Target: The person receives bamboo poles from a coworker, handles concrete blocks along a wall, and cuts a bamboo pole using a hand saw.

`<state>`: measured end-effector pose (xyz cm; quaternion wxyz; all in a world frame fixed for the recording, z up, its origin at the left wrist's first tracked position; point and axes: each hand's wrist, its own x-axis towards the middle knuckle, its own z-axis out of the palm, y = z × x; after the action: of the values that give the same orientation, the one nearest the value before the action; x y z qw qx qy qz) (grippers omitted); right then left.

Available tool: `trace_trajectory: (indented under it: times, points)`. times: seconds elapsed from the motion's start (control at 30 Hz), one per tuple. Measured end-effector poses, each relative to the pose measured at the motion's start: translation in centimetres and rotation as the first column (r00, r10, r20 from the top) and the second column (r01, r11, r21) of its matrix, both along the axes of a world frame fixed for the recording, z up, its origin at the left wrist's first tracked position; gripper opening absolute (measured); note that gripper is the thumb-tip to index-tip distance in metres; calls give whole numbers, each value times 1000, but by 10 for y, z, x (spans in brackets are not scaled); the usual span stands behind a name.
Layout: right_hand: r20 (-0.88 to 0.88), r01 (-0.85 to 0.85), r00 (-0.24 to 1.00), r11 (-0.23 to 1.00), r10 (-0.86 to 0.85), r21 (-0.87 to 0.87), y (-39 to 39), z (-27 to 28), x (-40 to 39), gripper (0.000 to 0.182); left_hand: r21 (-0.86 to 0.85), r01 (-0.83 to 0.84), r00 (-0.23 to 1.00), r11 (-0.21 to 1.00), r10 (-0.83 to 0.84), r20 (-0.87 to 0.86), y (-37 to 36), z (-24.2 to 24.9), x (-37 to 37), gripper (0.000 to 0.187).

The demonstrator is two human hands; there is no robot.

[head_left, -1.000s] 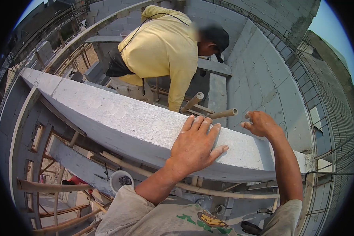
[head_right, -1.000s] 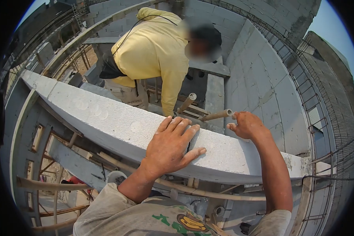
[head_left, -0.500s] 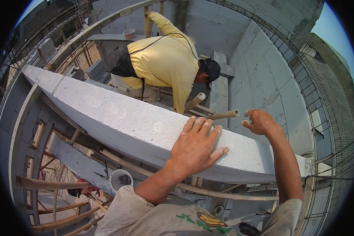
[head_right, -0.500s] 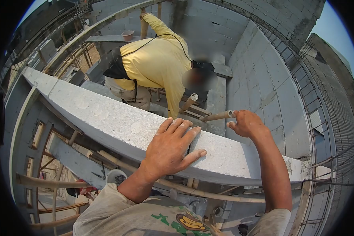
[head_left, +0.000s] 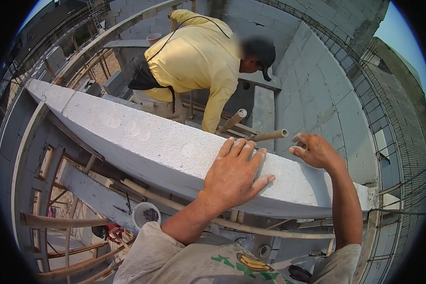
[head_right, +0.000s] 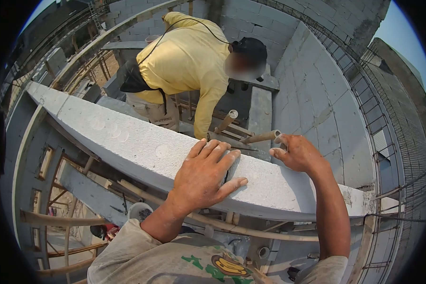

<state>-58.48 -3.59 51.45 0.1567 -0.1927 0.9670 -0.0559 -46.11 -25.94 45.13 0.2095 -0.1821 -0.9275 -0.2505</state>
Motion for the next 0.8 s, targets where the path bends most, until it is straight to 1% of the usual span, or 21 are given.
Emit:
trace_trajectory:
  times: [0.1,0.2,0.3,0.4,0.5,0.6,0.7,0.8]
  points:
    - [-70,-56,996,998,57,23,4,-5,7,46,-3,-12,1000,1000,12,4,1,-1,0,57]
    - [-104,-26,994,994,37,104,5,-9,4,48,-22,-47,998,999,46,-48,2,-1,0,56]
    - [-233,-78,967,990,104,119,13,-16,-4,48,1,-33,999,999,33,-41,2,1,0,57]
    - [-361,-71,928,994,97,83,15,-14,-17,48,-6,-38,998,999,37,-48,3,1,0,56]
    - [-377,0,926,999,17,44,-2,1,-23,48,-12,-30,998,999,29,-48,3,3,-1,55]
    - [-431,1,902,1000,-11,-23,-15,10,-35,48,1,-27,999,1000,27,-42,3,4,-1,55]
    - [-651,-95,750,993,119,72,-21,14,-47,51,-12,-32,999,999,32,-27,4,4,-2,55]
    - [-768,-222,581,960,269,168,-31,29,-34,53,-28,-27,1000,999,27,-8,3,5,-2,55]
